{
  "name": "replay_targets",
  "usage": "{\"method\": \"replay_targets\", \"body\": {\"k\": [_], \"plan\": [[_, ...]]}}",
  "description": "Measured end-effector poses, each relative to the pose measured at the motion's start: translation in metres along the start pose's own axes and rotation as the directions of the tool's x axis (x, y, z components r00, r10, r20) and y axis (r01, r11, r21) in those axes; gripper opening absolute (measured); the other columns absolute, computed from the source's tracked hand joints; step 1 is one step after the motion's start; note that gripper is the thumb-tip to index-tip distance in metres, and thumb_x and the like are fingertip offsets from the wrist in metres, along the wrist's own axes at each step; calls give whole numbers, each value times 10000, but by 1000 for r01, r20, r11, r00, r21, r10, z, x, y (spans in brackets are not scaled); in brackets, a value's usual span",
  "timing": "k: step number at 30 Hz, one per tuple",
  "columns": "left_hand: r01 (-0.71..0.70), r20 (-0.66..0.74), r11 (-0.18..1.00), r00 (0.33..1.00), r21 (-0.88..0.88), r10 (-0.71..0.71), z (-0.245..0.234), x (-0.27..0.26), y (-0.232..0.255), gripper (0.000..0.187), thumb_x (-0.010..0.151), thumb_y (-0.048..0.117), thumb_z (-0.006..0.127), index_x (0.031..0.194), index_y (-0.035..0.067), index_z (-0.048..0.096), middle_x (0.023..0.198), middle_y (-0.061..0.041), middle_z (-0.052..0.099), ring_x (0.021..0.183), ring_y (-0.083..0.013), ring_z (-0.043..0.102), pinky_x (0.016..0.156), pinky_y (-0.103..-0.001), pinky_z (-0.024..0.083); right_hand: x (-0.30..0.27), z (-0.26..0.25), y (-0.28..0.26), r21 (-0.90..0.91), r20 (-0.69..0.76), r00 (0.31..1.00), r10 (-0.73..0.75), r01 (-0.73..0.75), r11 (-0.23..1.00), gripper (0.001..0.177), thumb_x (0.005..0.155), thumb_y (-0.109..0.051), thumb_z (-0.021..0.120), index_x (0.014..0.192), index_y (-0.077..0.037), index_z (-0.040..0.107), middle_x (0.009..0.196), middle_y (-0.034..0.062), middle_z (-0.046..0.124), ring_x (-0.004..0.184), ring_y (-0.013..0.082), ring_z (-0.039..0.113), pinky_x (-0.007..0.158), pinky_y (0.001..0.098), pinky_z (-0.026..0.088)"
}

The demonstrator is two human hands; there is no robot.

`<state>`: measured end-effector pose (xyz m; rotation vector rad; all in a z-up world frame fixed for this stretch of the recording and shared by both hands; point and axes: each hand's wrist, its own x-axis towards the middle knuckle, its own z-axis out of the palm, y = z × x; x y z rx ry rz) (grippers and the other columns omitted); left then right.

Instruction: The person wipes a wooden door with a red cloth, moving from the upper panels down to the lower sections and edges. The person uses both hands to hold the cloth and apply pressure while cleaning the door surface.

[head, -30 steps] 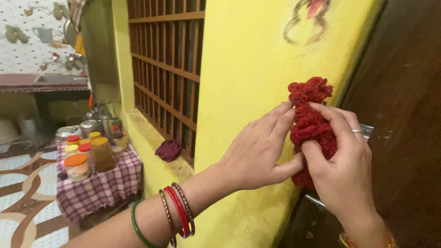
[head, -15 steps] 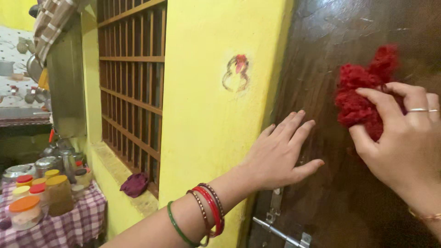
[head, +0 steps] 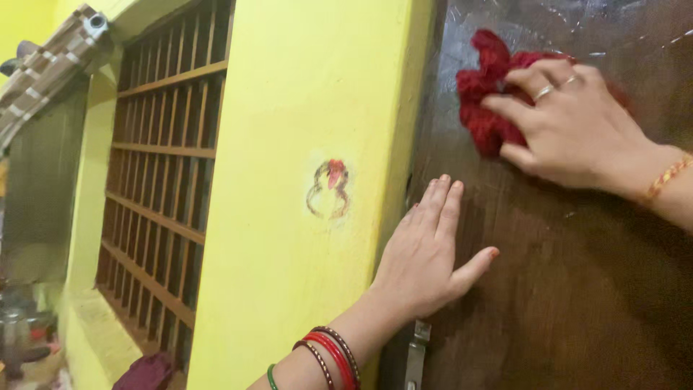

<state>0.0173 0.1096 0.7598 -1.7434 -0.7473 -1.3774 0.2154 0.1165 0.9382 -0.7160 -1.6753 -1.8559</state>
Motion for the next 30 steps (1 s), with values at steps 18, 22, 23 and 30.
{"method": "replay_targets", "body": {"k": [18,22,23,30], "plan": [[-91,-124,993,989,-73,82,49,121,-50,965,999,607,541,1623,-63,236,1690,-278,268,1595,-380,241,1267,-481,222,78,54,69,110,-194,974,116,-96,989,570,860,-358,623,1353,-77,673,1444,242,532,1326,420,451,1089,535,387],[11,-253,964,964,-265,-80,69,132,-46,988,990,620,511,1661,-39,208,1722,-283,229,1600,-396,225,1284,-473,225,73,56,42,136,-142,989,51,-31,990,576,876,-430,634,1325,-72,671,1401,176,558,1355,342,463,1107,523,398],[48,-257,964,959,-262,-117,73,134,-46,984,994,621,512,1655,-42,207,1719,-286,228,1600,-393,227,1280,-477,221,61,55,31,137,-138,990,-12,31,990,599,859,-466,640,1299,-61,671,1394,175,556,1346,339,459,1107,519,398],[137,-351,985,922,-101,-164,101,141,-35,989,999,639,534,1646,-39,220,1720,-291,224,1618,-381,203,1284,-489,191,88,62,73,-44,-54,998,18,-21,999,526,873,-505,649,1259,-152,707,1324,167,557,1327,340,414,1053,510,388]]}}
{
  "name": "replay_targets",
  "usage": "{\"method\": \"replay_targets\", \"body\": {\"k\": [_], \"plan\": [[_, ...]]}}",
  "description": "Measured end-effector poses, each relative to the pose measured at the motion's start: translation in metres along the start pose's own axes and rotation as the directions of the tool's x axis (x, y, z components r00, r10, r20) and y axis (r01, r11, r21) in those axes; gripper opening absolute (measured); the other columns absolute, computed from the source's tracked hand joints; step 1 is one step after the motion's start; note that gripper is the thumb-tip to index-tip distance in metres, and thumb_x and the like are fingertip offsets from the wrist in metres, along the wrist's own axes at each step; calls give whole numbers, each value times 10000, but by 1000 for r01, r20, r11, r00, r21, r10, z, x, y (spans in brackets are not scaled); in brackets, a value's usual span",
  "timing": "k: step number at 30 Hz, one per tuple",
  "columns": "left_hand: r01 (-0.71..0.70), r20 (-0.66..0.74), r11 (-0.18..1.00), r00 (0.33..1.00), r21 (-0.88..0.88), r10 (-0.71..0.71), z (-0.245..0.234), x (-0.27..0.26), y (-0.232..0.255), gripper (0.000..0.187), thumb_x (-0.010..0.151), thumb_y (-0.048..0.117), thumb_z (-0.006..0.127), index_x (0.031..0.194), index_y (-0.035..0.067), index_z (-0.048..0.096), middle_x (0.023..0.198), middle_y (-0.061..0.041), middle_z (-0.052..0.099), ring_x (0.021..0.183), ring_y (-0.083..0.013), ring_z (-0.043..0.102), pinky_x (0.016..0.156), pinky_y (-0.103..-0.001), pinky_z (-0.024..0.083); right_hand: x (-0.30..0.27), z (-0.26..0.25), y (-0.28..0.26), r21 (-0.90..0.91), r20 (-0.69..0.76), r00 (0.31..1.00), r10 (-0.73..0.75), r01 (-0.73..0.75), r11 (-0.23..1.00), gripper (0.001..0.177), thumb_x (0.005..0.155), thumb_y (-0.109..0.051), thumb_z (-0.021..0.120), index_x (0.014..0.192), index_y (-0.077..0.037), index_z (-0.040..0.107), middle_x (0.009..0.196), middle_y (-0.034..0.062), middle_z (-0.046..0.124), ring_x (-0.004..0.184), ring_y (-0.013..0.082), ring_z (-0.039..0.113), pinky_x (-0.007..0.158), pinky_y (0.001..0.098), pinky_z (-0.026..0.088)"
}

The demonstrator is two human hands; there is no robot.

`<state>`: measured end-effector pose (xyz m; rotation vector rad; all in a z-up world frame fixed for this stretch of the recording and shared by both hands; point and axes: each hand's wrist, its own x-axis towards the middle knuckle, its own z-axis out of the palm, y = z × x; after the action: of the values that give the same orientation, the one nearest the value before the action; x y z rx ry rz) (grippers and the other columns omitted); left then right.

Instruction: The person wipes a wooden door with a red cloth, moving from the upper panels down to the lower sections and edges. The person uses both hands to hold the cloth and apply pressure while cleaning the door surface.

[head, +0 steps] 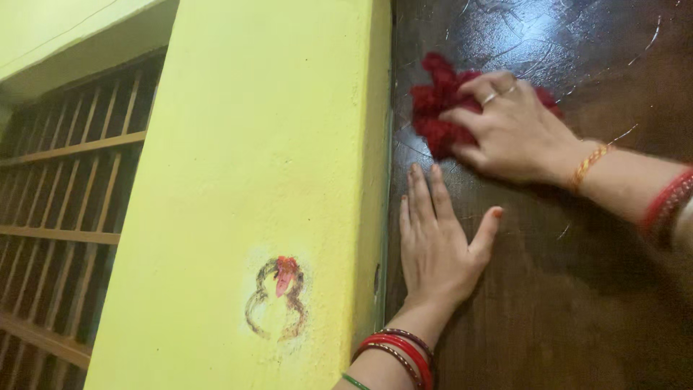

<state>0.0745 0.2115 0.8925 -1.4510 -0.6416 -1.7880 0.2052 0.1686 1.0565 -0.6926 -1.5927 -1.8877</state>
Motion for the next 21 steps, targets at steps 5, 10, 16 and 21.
{"method": "replay_targets", "body": {"k": [5,10,16,21], "plan": [[-19,23,1000,1000,-10,19,2,1,-4,1005,1011,651,525,1650,-51,196,1717,-286,220,1628,-375,184,1284,-505,174,35,8,36,-109,-257,960,113,-145,983,506,881,-446,657,1279,-135,697,1514,212,521,1408,390,377,1116,531,356],[7,-15,997,1000,-75,-8,0,-4,-4,1023,1000,660,523,1671,-36,187,1749,-289,174,1645,-401,169,1302,-515,189,8,6,-19,166,-29,992,-121,124,978,665,816,-344,601,1401,-30,562,1566,147,433,1464,356,352,1198,454,239],[38,-47,999,998,-31,-39,-2,-6,-4,1043,1001,668,547,1702,-2,161,1784,-271,121,1667,-422,136,1302,-527,203,-4,14,-26,198,8,954,-300,292,936,522,949,-332,480,1434,-140,504,1532,72,461,1483,280,373,1246,447,230],[23,34,999,999,-42,-22,2,-9,-7,1047,1033,673,504,1714,-12,101,1785,-288,86,1666,-418,97,1304,-530,166,78,37,88,111,-64,998,24,-16,994,670,912,-309,510,1561,-152,452,1643,137,375,1527,350,303,1234,443,226]]}}
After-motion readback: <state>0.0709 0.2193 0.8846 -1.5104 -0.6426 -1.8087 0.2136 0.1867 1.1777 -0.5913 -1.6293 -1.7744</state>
